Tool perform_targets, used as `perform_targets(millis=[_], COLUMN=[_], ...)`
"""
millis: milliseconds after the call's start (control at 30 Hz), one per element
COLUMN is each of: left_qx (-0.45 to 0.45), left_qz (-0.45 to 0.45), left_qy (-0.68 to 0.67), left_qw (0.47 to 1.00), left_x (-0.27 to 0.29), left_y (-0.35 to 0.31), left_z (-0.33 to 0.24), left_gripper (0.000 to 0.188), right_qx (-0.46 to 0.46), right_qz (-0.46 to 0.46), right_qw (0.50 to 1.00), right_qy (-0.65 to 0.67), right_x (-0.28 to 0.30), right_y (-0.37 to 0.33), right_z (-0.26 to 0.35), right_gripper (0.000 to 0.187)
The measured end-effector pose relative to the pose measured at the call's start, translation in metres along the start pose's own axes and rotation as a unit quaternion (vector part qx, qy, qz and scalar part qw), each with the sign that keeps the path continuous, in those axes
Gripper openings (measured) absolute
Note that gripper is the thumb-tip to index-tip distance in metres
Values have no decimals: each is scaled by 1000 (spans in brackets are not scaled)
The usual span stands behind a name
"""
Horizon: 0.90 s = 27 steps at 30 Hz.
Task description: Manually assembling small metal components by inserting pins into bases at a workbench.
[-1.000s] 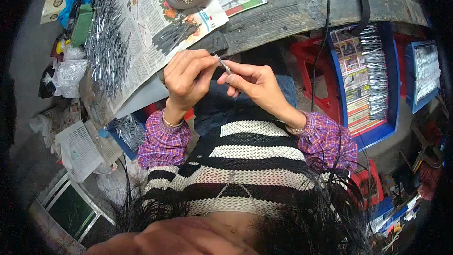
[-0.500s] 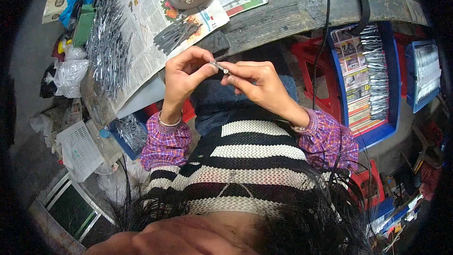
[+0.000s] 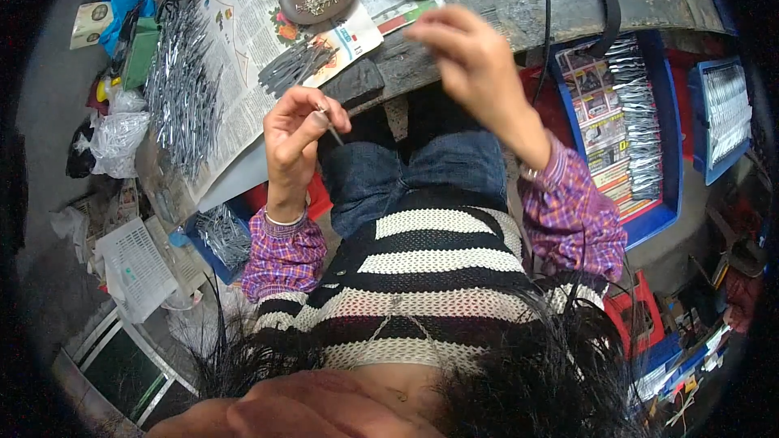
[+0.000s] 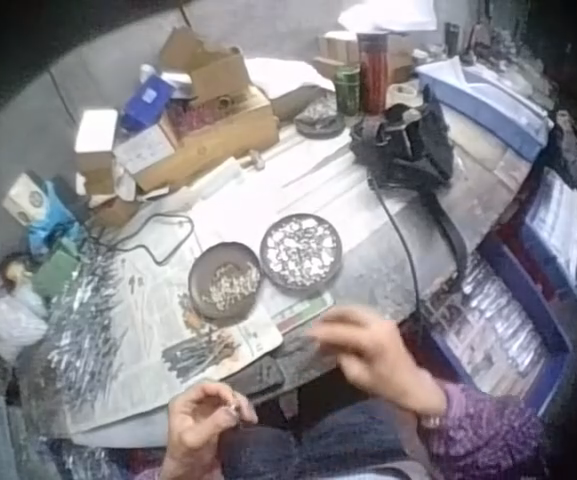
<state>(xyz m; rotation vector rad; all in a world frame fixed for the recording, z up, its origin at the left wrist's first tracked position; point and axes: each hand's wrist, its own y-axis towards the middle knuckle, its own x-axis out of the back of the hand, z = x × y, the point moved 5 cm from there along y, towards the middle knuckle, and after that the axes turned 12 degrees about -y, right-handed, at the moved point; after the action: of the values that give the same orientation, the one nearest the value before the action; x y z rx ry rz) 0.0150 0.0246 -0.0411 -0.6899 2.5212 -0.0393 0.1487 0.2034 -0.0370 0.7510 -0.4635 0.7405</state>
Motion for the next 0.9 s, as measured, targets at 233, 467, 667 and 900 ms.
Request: perform_targets(millis=[233,467,667,900], left_qx=[8,-30,-7,7], left_qz=[-44,-69,-59,-57], left_qy=[116,118,104,63], left_qw=[992,990,993,996], left_x=[1,6,7,9], left_y=[-6,-6,-2,-5], left_z=[1,2,5,6], left_gripper=[10,13,18,23], right_qx=[27,54,38,-132], right_qz=[-33,-43,-17,89], right_qw=[984,981,990,954], right_qy=[-175,-180,-131,253], right_x=[-1,-5,0,-22], right_y=[44,49,53,13], right_z=[-22,-27,-32,-2], right_gripper=[30,21,19,10])
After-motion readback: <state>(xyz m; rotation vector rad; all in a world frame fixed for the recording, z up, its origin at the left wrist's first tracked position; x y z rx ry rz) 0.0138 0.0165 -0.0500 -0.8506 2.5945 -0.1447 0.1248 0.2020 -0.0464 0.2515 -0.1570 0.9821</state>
